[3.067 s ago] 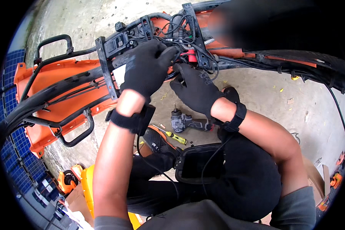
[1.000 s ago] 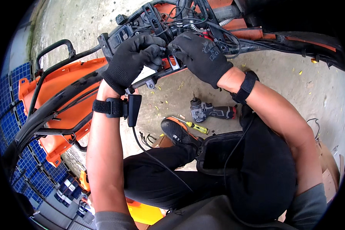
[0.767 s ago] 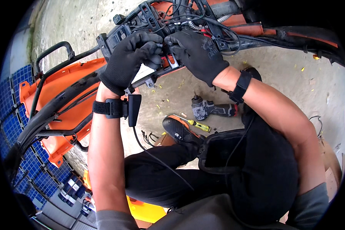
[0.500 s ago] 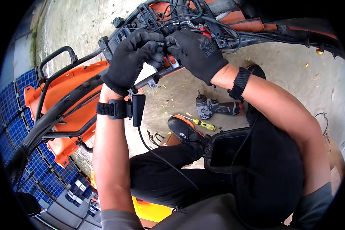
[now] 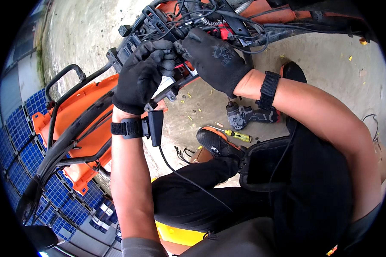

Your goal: The person connects electrical wires and plugs on an orange scooter frame by hand. They press several colored wire connectors together and organize the wiring harness within the vehicle's chassis.

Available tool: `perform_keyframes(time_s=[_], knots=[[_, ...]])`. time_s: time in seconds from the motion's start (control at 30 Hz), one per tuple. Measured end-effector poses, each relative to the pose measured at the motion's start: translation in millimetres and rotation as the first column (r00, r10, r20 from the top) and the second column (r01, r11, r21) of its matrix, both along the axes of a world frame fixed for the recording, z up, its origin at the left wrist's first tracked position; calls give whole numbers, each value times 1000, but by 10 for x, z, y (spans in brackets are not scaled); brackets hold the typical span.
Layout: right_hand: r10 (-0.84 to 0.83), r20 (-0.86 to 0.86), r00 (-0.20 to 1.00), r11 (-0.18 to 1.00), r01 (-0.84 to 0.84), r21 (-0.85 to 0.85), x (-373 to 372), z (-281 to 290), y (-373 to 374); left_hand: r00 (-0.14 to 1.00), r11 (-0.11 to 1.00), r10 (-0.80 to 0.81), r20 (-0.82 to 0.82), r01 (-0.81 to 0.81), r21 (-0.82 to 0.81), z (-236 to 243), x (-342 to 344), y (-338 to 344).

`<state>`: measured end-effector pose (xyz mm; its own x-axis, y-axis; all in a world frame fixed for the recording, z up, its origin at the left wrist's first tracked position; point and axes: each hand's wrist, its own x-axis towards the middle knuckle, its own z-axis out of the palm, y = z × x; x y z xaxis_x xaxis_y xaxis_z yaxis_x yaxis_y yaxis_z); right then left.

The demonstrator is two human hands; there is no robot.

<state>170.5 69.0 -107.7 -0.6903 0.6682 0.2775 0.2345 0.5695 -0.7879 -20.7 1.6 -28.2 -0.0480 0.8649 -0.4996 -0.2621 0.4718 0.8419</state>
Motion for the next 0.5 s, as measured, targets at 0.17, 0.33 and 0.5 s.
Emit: perform_keyframes(time_s=[0.17,0.33,0.5], knots=[[-66,-51,997,988,72,138,-50,-126,-30,994,991,-104,-27,105,86,-51,-68,6],[-28,-118,993,995,16,-100,-16,-19,49,996,998,48,69,-51,30,-50,-29,-38],[-85,-167,982,996,89,12,46,-128,31,940,958,-180,-289,234,167,-49,-47,3]])
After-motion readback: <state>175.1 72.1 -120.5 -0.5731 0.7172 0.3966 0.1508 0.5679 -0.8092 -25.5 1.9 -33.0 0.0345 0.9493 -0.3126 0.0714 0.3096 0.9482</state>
